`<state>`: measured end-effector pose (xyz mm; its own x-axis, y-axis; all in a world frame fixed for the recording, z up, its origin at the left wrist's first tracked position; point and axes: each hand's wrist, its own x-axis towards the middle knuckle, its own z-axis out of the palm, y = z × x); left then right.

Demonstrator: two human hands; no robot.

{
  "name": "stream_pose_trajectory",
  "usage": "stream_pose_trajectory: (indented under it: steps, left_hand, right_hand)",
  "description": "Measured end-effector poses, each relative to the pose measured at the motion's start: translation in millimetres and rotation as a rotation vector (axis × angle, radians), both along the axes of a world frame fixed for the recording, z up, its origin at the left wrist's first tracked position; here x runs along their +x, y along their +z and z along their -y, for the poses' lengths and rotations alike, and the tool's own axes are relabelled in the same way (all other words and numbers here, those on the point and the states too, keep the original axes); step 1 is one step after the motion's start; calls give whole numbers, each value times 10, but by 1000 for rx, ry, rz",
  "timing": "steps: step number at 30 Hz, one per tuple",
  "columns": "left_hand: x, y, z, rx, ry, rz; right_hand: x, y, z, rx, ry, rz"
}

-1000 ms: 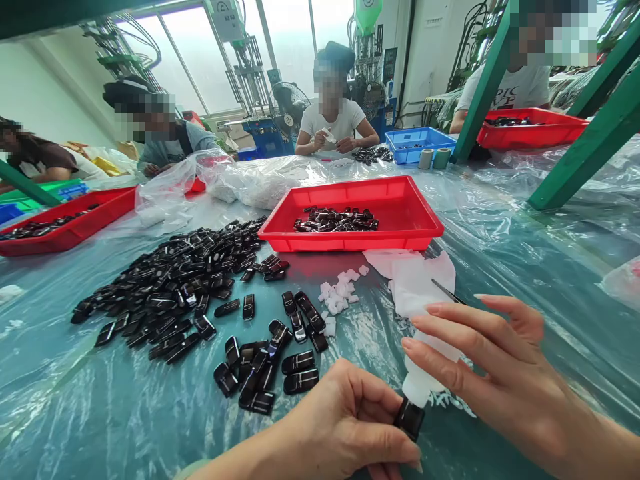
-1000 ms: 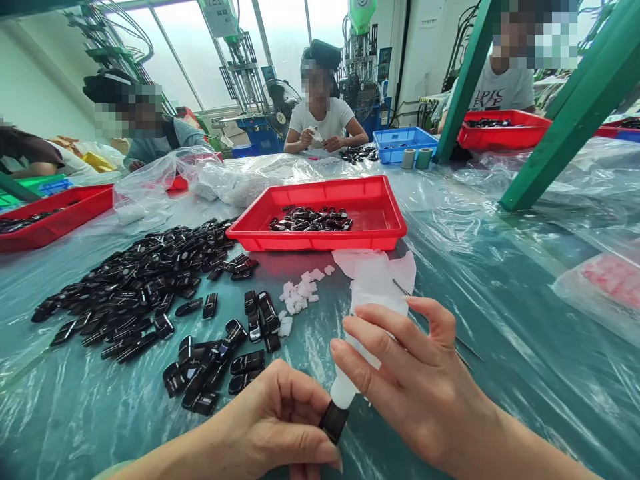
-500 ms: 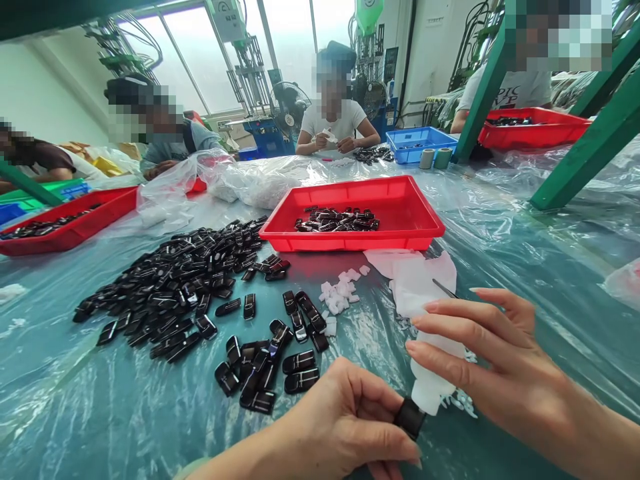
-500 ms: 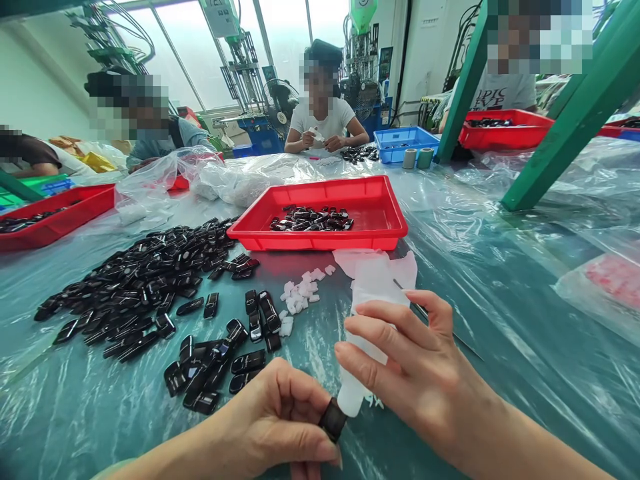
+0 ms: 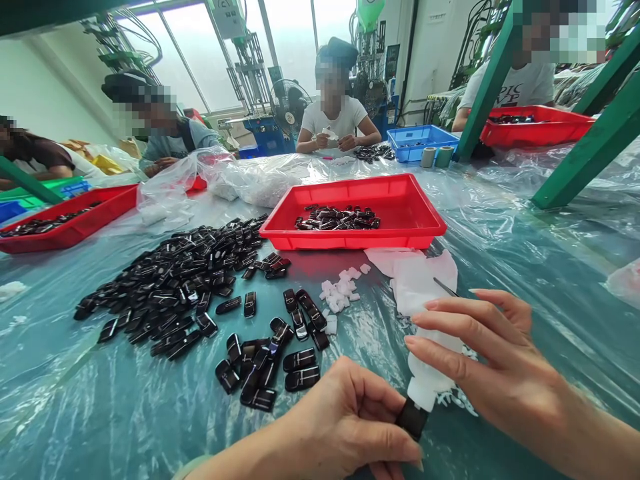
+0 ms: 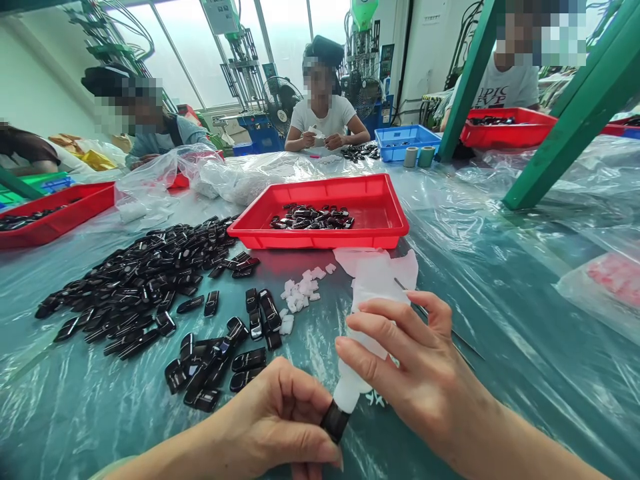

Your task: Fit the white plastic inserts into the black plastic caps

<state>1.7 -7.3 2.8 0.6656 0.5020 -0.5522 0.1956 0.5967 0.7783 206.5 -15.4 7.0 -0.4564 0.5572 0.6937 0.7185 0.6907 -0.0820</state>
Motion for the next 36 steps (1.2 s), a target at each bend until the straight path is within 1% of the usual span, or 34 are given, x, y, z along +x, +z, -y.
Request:
stream_pose_trajectory:
  steps: [7,13,20,24,32,36]
  left_hand:
    - [15,4,5,-4,1,-3]
    - [13,20,3,-2,-3,-6]
    - [1,11,-1,3,2,3]
    - [-11,5,-4,-7,7,17]
    - [8,24,-8,-13,24,19]
    - [1,10,1,-16,22,35]
  right_hand:
    - [-22,-24,4,1,-20,-15]
    - [-20,17,-8,-4,17,-15]
    - [16,23,-12,-10,55,-14]
    - [42,19,-4,-28,53,13]
    - [51,40,-3,-10,54,29]
    - [47,33,-5,-16,20,37]
